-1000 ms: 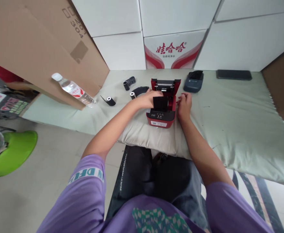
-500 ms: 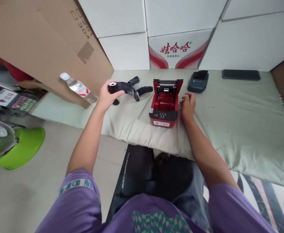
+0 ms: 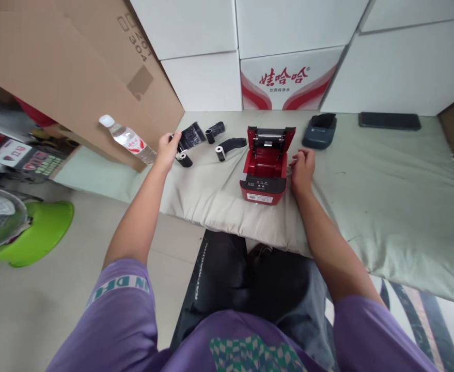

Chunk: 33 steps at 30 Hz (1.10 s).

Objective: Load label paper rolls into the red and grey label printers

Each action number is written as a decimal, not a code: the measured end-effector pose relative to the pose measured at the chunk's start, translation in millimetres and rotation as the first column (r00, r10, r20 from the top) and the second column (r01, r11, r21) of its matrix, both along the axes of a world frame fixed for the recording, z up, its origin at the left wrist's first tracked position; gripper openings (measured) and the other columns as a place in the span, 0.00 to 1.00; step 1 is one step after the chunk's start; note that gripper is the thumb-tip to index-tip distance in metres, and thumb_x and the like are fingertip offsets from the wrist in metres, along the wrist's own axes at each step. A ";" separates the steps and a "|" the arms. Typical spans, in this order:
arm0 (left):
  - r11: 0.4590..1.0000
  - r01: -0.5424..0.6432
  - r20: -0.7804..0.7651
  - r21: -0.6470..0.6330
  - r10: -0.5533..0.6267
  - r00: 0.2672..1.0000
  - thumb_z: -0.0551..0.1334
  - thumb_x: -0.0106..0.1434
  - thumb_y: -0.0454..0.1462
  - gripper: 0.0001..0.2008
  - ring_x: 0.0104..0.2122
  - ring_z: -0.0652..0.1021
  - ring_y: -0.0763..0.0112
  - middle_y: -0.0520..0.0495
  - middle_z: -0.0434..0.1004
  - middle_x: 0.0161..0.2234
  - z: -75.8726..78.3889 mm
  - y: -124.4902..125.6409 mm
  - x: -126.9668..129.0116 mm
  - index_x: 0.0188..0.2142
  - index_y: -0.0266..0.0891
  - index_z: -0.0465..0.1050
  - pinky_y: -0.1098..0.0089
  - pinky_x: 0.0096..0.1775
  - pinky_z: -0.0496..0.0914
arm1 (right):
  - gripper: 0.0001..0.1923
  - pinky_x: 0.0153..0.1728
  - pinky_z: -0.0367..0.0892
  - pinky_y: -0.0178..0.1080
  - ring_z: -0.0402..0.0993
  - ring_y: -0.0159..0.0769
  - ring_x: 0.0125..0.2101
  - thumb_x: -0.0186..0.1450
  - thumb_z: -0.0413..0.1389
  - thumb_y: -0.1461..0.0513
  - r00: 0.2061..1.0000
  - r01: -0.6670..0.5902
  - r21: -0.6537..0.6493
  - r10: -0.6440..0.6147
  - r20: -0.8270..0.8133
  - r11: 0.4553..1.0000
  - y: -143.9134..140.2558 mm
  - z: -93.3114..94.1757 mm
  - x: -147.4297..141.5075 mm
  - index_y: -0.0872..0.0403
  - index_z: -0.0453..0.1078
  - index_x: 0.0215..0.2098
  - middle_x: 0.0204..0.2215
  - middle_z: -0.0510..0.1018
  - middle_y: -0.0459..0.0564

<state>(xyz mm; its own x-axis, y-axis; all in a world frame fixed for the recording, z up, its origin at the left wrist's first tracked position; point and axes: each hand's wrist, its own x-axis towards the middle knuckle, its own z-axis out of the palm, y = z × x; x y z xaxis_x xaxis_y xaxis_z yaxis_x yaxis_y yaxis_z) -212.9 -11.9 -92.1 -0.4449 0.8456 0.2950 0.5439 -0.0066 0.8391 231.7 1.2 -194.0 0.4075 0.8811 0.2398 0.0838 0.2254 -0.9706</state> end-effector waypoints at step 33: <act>0.851 -0.311 -0.747 -0.423 -0.133 0.652 0.54 0.71 0.63 0.40 0.56 0.80 0.29 0.16 0.81 0.54 -11.1 19.5 66.4 0.60 0.29 0.76 0.48 0.53 0.69 | 0.14 0.34 0.69 0.42 0.72 0.33 0.26 0.70 0.51 0.48 1.000 -0.007 0.002 0.007 0.020 1.000 0.5 0.9 -0.9 0.47 0.67 0.44 0.33 0.75 0.42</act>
<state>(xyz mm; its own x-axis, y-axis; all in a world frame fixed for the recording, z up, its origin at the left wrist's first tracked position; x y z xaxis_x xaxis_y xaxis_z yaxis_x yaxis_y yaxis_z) -146.5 7.5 -103.2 -0.3490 0.9286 0.1262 0.9369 0.3485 0.0274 230.8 1.7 -193.1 0.3969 0.8833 0.2494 0.1015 0.2278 -0.9684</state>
